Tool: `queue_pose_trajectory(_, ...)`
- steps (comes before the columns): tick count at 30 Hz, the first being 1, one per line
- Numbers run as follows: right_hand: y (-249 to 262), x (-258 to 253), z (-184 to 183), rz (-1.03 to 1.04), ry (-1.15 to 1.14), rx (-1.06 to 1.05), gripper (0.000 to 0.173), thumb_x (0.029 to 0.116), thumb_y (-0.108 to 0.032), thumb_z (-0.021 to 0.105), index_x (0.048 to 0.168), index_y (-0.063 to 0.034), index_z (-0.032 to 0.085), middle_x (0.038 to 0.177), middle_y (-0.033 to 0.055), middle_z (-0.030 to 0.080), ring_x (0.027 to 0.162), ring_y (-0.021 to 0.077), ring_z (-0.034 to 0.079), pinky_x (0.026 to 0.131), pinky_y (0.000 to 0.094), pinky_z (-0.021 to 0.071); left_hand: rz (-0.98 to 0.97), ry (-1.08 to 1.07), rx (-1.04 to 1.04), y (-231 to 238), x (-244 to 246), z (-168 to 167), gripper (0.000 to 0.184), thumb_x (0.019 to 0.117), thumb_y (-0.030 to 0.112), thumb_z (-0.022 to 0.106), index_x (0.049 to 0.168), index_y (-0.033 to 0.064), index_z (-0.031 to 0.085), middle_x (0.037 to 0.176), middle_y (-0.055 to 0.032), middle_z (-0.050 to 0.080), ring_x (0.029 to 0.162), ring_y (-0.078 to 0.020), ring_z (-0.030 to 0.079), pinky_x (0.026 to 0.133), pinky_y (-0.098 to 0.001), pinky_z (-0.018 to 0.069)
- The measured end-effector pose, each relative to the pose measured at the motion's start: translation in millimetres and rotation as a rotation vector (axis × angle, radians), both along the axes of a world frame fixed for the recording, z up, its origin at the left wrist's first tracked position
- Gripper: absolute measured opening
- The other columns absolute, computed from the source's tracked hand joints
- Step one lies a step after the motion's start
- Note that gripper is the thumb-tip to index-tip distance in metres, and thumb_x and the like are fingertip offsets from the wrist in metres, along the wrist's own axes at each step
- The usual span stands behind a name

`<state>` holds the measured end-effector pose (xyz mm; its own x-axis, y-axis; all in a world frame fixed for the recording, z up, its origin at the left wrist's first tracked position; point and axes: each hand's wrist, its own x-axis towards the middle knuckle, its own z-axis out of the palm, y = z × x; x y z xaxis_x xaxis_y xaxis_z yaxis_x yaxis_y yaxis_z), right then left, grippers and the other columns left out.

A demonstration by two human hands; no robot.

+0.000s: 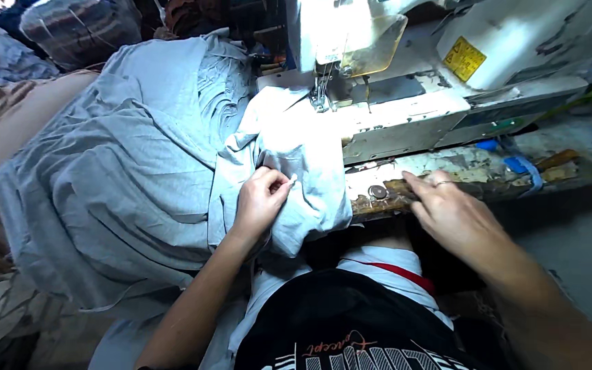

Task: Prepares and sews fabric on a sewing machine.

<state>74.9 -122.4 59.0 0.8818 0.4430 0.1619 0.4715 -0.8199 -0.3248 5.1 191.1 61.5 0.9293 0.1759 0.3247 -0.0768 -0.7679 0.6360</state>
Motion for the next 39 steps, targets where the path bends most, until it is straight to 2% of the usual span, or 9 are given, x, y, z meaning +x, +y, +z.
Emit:
queue_pose_trajectory(4, -13, -7, 12, 0.137, -0.072, 0.377, 0.049, 0.1092, -0.032, 0.035, 0.145, -0.0094, 0.059, 0.095, 0.0138, 0.065, 0.068, 0.0199, 0.059, 0.061, 0.0407, 0.0505, -0.057, 0.162, -0.768, 1, -12, 22, 0.009, 0.0990, 0.006, 0.061, 0.096, 0.0099, 0.068, 0.091, 0.0005, 0.070, 0.072, -0.0023, 0.062, 0.065, -0.0175, 0.0520)
queue_pose_trajectory(7, 24, -17, 21, 0.306, 0.002, 0.428, 0.054, 0.1088, -0.045, 0.035, 0.143, -0.0135, 0.062, 0.122, 0.0130, 0.071, 0.105, 0.0252, 0.069, 0.084, 0.0478, 0.0561, -0.038, 0.219, -1.063, -1, -13, 30, 0.016, 0.1022, 0.007, 0.054, 0.096, 0.0110, 0.069, 0.099, -0.0037, 0.073, 0.088, -0.0104, 0.070, 0.078, -0.0255, 0.0587)
queue_pose_trajectory(11, 85, -11, 15, 0.504, -0.032, 0.470, 0.036, 0.1023, -0.038, 0.052, 0.120, -0.0191, 0.077, 0.095, 0.0020, 0.069, 0.082, 0.0148, 0.065, 0.066, 0.0348, 0.0515, -0.019, 0.233, -1.037, -3, -20, 36, 0.014, 0.1014, 0.011, 0.056, 0.100, 0.0135, 0.069, 0.103, -0.0024, 0.073, 0.094, -0.0097, 0.071, 0.078, -0.0254, 0.0585)
queue_pose_trajectory(15, 131, -5, 10, 0.534, -0.045, 0.466, 0.029, 0.0978, -0.034, 0.062, 0.107, -0.0094, 0.074, 0.086, 0.0100, 0.069, 0.075, 0.0273, 0.068, 0.062, 0.0485, 0.0522, -0.062, 0.209, -1.004, -7, -24, 42, 0.012, 0.1008, 0.009, 0.057, 0.098, 0.0141, 0.068, 0.100, 0.0003, 0.071, 0.088, -0.0072, 0.069, 0.076, -0.0255, 0.0592)
queue_pose_trajectory(18, 148, 1, 1, 0.541, -0.053, 0.578, 0.023, 0.0997, -0.027, 0.061, 0.097, -0.0070, 0.072, 0.081, 0.0074, 0.067, 0.073, 0.0223, 0.067, 0.064, 0.0446, 0.0522, -0.094, 0.182, -0.986, -6, -27, 42, 0.013, 0.1011, 0.008, 0.057, 0.099, 0.0146, 0.067, 0.100, 0.0007, 0.070, 0.087, -0.0066, 0.068, 0.074, -0.0252, 0.0593)
queue_pose_trajectory(22, 123, -1, 6, 0.468, 0.004, 0.623, 0.021, 0.1006, -0.029, 0.061, 0.102, -0.0118, 0.073, 0.084, 0.0011, 0.069, 0.077, 0.0138, 0.066, 0.069, 0.0377, 0.0527, -0.090, 0.162, -0.973, -2, -32, 46, 0.014, 0.1025, 0.012, 0.054, 0.101, 0.0162, 0.068, 0.113, -0.0004, 0.071, 0.097, -0.0086, 0.069, 0.076, -0.0246, 0.0586)
queue_pose_trajectory(28, 139, -3, 5, 0.524, 0.127, 0.638, 0.025, 0.0958, -0.029, 0.068, 0.105, -0.0061, 0.072, 0.089, 0.0098, 0.070, 0.083, 0.0251, 0.069, 0.072, 0.0503, 0.0538, -0.087, 0.177, -1.007, -10, -30, 43, 0.017, 0.1027, 0.011, 0.052, 0.101, 0.0176, 0.068, 0.111, 0.0009, 0.070, 0.093, -0.0083, 0.069, 0.077, -0.0272, 0.0596)
queue_pose_trajectory(33, 127, -1, 2, 0.482, 0.160, 0.829, 0.018, 0.1004, -0.021, 0.061, 0.099, -0.0076, 0.072, 0.085, 0.0024, 0.069, 0.079, 0.0107, 0.065, 0.074, 0.0355, 0.0537, -0.131, 0.091, -0.992, -14, -36, 46, 0.018, 0.1043, 0.011, 0.049, 0.105, 0.0155, 0.067, 0.113, -0.0006, 0.070, 0.100, -0.0139, 0.071, 0.085, -0.0351, 0.0618)
queue_pose_trajectory(39, -11, 0, 25, 0.191, 0.065, 0.968, 0.020, 0.0977, -0.014, 0.064, 0.113, -0.0016, 0.063, 0.097, -0.0033, 0.066, 0.067, -0.0046, 0.055, 0.058, 0.0140, 0.0483, -0.411, -0.421, -0.764, -17, -75, 62, 0.019, 0.1017, 0.021, 0.055, 0.113, 0.0097, 0.065, 0.116, -0.0056, 0.069, 0.116, -0.0240, 0.064, 0.106, -0.0431, 0.0505)
